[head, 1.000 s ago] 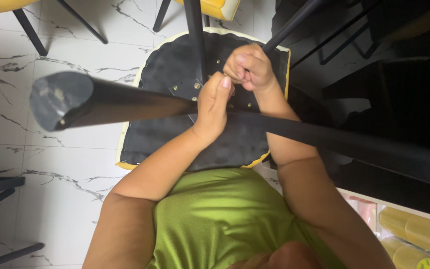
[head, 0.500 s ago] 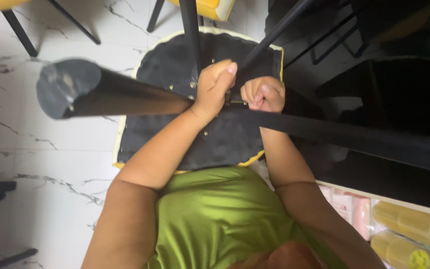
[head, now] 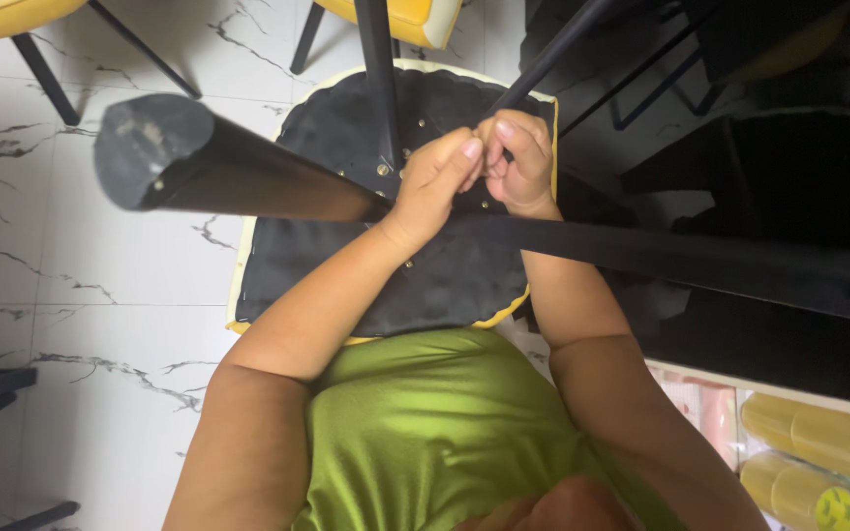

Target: The person uses pliers to tighten bolts on the underside of an overturned yellow chair. They flip the chair upright, move it aside, and return to the chair base to continue tightening fasteners.

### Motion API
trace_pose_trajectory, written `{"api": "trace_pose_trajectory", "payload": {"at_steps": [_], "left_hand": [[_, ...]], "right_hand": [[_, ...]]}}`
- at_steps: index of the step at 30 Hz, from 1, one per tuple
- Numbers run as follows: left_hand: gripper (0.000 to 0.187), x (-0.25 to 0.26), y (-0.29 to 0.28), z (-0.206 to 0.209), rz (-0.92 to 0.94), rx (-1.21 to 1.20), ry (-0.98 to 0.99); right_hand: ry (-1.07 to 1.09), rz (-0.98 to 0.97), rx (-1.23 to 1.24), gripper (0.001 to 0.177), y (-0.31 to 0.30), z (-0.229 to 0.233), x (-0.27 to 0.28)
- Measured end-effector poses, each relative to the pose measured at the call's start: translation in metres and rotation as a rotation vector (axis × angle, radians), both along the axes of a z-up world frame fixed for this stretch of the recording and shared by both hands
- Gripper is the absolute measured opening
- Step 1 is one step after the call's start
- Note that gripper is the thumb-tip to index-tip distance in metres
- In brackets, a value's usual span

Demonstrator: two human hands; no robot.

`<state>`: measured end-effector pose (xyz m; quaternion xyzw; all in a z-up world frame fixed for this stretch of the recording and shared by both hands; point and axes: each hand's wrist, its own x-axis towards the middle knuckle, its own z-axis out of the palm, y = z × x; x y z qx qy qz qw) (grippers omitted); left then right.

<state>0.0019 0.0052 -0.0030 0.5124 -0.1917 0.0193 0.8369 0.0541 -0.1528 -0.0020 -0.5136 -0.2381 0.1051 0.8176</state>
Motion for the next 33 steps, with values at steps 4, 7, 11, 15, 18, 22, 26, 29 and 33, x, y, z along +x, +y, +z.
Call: {"api": "trace_pose_trajectory", "payload": {"at_steps": [4, 7, 11, 15, 18, 22, 26, 29, 33], "left_hand": [[0.033, -0.008, 0.002, 0.0, 0.056, -0.011, 0.039], [0.031, -0.018, 0.003, 0.001, 0.099, -0.038, 0.073], [0.033, -0.018, 0.002, 0.003, 0.168, -0.084, 0.078], [0.034, -0.021, -0.002, 0.001, 0.232, -0.014, 0.049], [0.034, -0.02, -0.006, -0.001, 0.268, 0.072, 0.038], [0.036, -0.009, -0.009, -0.001, 0.267, 0.061, 0.026], [0.038, -0.008, -0.009, -0.003, 0.276, 0.07, -0.019], [0.039, -0.011, -0.009, -0.001, 0.311, 0.086, 0.01], [0.038, -0.015, -0.003, 0.003, 0.31, 0.15, -0.031]], "right_hand": [[0.043, 0.087, -0.05, 0.038, 0.003, 0.008, 0.005], [0.008, 0.213, -0.085, 0.039, 0.008, 0.012, 0.016], [0.055, 0.347, -0.092, 0.039, 0.017, 0.009, 0.035], [0.107, 0.457, 0.041, 0.039, 0.016, 0.002, 0.047], [0.172, 0.417, 0.139, 0.038, 0.01, -0.003, 0.046], [0.167, 0.225, 0.209, 0.039, -0.001, -0.008, 0.03], [0.088, 0.131, 0.201, 0.04, -0.008, -0.009, 0.013], [0.097, 0.068, 0.193, 0.04, -0.002, -0.005, 0.011], [0.113, 0.097, 0.121, 0.039, 0.009, 0.004, 0.013]]}}
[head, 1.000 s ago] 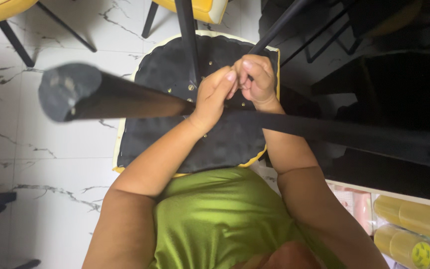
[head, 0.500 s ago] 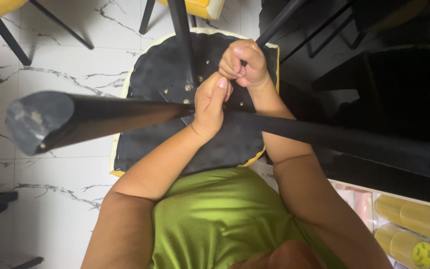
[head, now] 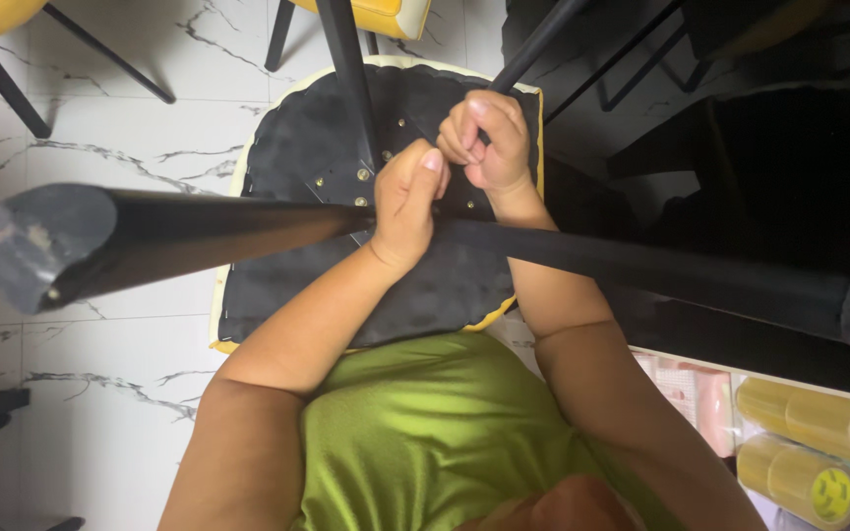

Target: The person uses pliers to tighten bolts on the underside of an overturned yellow chair. They flip the chair upright, move it aside, and return to the chair base to continue tightening fasteners.

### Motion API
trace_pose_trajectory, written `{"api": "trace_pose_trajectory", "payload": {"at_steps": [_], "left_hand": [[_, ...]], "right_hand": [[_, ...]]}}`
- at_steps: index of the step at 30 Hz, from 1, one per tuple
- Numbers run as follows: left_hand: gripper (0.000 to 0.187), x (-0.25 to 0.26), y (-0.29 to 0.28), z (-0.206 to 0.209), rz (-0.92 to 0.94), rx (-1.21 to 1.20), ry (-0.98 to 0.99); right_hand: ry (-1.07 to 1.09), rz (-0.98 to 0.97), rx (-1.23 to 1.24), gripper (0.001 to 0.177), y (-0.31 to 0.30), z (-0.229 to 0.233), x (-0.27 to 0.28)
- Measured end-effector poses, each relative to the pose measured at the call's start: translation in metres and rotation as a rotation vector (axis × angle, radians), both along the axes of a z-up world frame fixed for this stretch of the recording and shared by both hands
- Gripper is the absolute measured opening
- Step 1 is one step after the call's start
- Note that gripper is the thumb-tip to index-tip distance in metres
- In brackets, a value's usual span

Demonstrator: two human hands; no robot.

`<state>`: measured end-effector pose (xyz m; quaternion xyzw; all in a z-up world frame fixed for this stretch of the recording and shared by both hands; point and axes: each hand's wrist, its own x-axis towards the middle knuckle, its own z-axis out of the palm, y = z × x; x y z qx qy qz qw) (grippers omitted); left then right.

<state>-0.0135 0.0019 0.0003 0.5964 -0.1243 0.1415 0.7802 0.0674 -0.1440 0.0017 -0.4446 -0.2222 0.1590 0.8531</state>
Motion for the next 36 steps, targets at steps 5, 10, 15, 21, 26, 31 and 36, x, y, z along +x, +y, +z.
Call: {"api": "trace_pose_trajectory", "payload": {"at_steps": [5, 10, 15, 21, 26, 31, 36], "left_hand": [[0.035, 0.003, 0.009, 0.005, -0.055, -0.056, -0.015], [0.034, 0.001, 0.005, 0.001, -0.101, -0.068, 0.021], [0.036, 0.017, 0.001, -0.014, -0.203, -0.274, 0.106], [0.036, 0.039, 0.0, -0.029, -0.341, -0.277, 0.097], [0.035, 0.049, -0.007, -0.027, -0.512, -0.166, 0.067], [0.035, 0.043, -0.004, -0.013, -0.431, -0.168, 0.057], [0.03, 0.015, 0.001, 0.02, -0.184, -0.108, -0.09]], "right_hand": [[-0.086, 0.037, -0.155, 0.041, 0.011, 0.004, -0.003], [-0.114, 0.054, -0.132, 0.041, 0.007, 0.003, -0.002], [-0.078, -0.052, -0.167, 0.04, 0.003, 0.001, -0.013], [-0.041, -0.125, -0.146, 0.038, -0.009, -0.007, -0.037], [-0.101, 0.04, -0.068, 0.032, -0.032, -0.016, -0.045], [-0.091, 0.066, -0.02, 0.031, -0.024, -0.007, -0.036], [-0.299, 0.038, -0.039, 0.044, -0.003, 0.035, -0.02]]}}
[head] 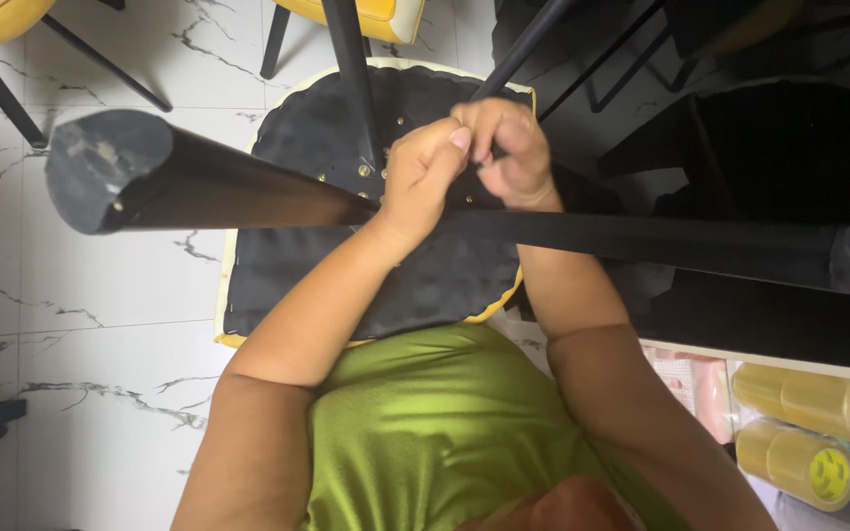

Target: The person uses pliers to tighten bolts on the underside of an overturned yellow chair. They flip the chair upright, move it aside, and return to the chair base to continue tightening fasteners.

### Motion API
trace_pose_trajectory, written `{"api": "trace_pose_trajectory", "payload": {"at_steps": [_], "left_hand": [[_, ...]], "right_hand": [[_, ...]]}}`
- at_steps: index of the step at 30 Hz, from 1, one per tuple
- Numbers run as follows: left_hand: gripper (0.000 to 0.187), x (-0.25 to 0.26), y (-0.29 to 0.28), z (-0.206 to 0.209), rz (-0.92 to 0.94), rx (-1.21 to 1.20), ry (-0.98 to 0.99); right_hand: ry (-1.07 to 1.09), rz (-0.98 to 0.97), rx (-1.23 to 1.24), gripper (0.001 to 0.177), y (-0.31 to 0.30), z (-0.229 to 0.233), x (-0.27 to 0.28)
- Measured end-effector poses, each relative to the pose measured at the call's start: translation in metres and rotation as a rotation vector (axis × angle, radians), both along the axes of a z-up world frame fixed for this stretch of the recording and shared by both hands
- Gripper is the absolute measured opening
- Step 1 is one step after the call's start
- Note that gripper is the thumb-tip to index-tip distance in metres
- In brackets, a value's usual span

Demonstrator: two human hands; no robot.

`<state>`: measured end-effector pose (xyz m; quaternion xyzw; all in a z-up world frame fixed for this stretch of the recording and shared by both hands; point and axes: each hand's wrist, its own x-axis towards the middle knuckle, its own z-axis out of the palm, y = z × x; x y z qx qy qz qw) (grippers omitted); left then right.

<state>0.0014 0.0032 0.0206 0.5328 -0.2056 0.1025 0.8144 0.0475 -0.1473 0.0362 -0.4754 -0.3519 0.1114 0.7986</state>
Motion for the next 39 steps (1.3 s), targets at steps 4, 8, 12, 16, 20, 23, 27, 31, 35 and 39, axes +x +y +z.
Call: {"api": "trace_pose_trajectory", "payload": {"at_steps": [4, 8, 12, 16, 20, 23, 27, 31, 35, 39], "left_hand": [[0.033, -0.025, 0.019, 0.03, 0.125, -0.035, 0.15], [0.034, -0.05, 0.044, 0.052, -0.04, -0.048, 0.258], [0.036, -0.076, 0.073, 0.057, -0.148, 0.27, 0.199], [0.041, -0.092, 0.109, 0.057, -0.25, 0.445, 0.216], [0.044, -0.1, 0.142, 0.056, -0.214, 0.538, 0.315], [0.039, -0.102, 0.16, 0.051, -0.23, 0.421, 0.38], [0.039, -0.098, 0.173, 0.044, -0.266, 0.5, 0.392], [0.039, -0.09, 0.17, 0.042, -0.323, 0.498, 0.34], [0.038, -0.089, 0.171, 0.041, -0.32, 0.467, 0.331], [0.034, -0.093, 0.182, 0.043, -0.281, 0.487, 0.252]], "right_hand": [[0.142, 0.046, 0.085, 0.058, -0.005, 0.019, 0.021], [-0.316, 0.043, -0.832, 0.018, -0.003, -0.011, 0.039], [-0.663, 0.235, -1.121, 0.02, 0.0, -0.06, 0.035], [-0.597, 0.377, -1.177, 0.019, 0.001, -0.069, 0.035], [-0.59, 0.362, -1.258, 0.012, 0.007, -0.061, 0.032], [-0.574, 0.319, -1.264, 0.009, 0.007, -0.058, 0.027], [-0.568, 0.257, -1.29, 0.01, 0.004, -0.056, 0.017], [-0.53, 0.242, -1.311, 0.012, 0.001, -0.057, 0.016], [-0.551, 0.283, -1.359, 0.017, 0.003, -0.067, 0.024], [-0.601, 0.347, -1.428, 0.018, 0.008, -0.078, 0.034]]}}
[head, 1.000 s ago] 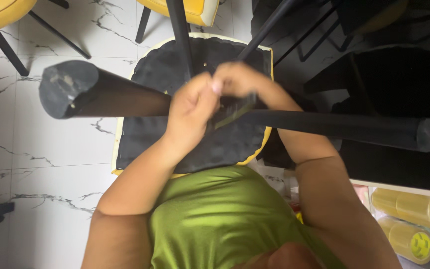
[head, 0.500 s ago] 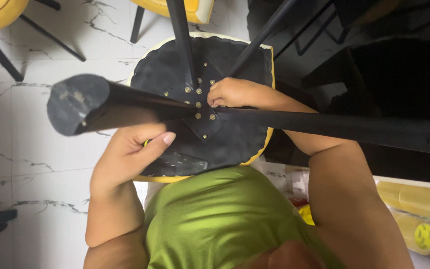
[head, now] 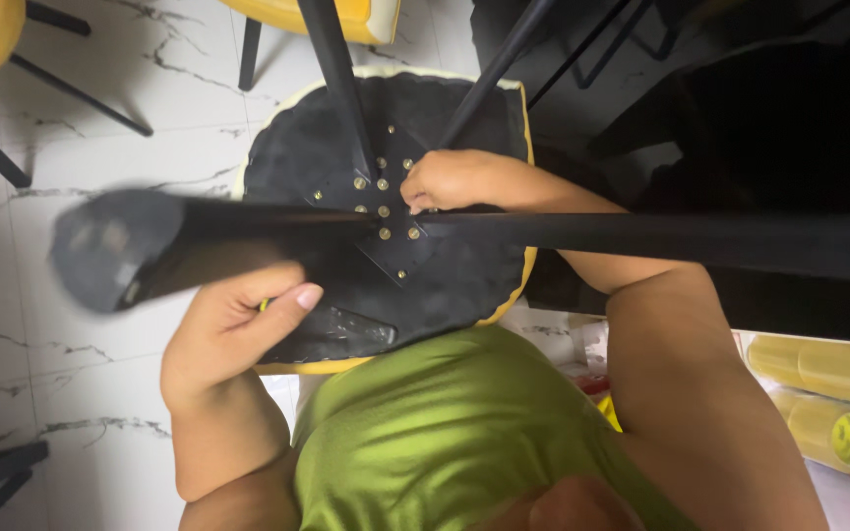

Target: The person uses pliers to tighten bolts on the underside of an overturned yellow chair. They flip the chair upright, move it aside, and return to the chair base to continue tightening fasteners.

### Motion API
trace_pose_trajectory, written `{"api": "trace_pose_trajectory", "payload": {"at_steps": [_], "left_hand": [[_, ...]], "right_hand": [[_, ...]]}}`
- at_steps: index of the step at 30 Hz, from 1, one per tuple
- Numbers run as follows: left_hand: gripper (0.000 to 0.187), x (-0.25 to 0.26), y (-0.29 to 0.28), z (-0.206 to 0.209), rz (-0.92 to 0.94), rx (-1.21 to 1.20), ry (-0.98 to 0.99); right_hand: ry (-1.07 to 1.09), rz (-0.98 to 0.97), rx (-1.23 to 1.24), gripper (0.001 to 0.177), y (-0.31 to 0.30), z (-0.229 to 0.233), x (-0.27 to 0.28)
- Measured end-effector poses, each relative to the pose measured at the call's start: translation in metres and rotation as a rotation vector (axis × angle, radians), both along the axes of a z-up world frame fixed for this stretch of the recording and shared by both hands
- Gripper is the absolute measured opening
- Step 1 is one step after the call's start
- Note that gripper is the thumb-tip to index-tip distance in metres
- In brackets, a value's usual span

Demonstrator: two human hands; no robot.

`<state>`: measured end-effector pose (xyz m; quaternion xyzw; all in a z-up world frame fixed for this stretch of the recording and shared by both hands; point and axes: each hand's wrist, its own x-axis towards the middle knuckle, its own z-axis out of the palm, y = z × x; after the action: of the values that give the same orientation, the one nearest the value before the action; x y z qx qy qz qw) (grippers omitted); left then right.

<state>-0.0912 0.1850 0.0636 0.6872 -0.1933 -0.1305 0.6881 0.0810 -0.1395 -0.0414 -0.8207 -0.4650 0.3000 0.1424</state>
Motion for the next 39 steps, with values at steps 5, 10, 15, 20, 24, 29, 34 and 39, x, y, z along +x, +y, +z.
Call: {"api": "trace_pose_trajectory", "payload": {"at_steps": [5, 10, 15, 20, 24, 29, 34, 39], "left_hand": [[0.032, 0.004, -0.001, 0.001, 0.033, 0.002, -0.25], [0.034, -0.003, -0.001, -0.005, -0.014, 0.002, -0.09], [0.03, -0.011, 0.001, -0.015, -0.073, -0.051, 0.052], [0.031, -0.011, 0.004, -0.016, -0.069, 0.001, -0.013], [0.037, -0.01, 0.002, -0.009, -0.074, 0.012, 0.002], [0.038, -0.008, -0.006, -0.006, -0.072, -0.002, 0.0], [0.04, -0.005, -0.01, -0.002, -0.101, 0.003, -0.046], [0.042, -0.003, -0.015, 0.001, -0.117, -0.008, -0.103]], "right_hand": [[-0.044, 0.112, -0.082, 0.022, 0.009, -0.001, 0.004], [-0.057, 0.008, -0.194, 0.021, 0.015, -0.005, -0.003], [-0.058, -0.013, -0.258, 0.023, 0.019, -0.003, -0.006], [-0.056, 0.051, -0.383, 0.029, 0.024, 0.007, 0.004], [-0.095, 0.107, -0.408, 0.028, 0.028, 0.011, 0.005], [-0.13, 0.157, -0.448, 0.027, 0.028, 0.002, -0.001], [-0.104, 0.13, -0.408, 0.028, 0.024, -0.011, 0.002], [-0.072, 0.076, -0.371, 0.035, 0.02, -0.011, 0.002]]}}
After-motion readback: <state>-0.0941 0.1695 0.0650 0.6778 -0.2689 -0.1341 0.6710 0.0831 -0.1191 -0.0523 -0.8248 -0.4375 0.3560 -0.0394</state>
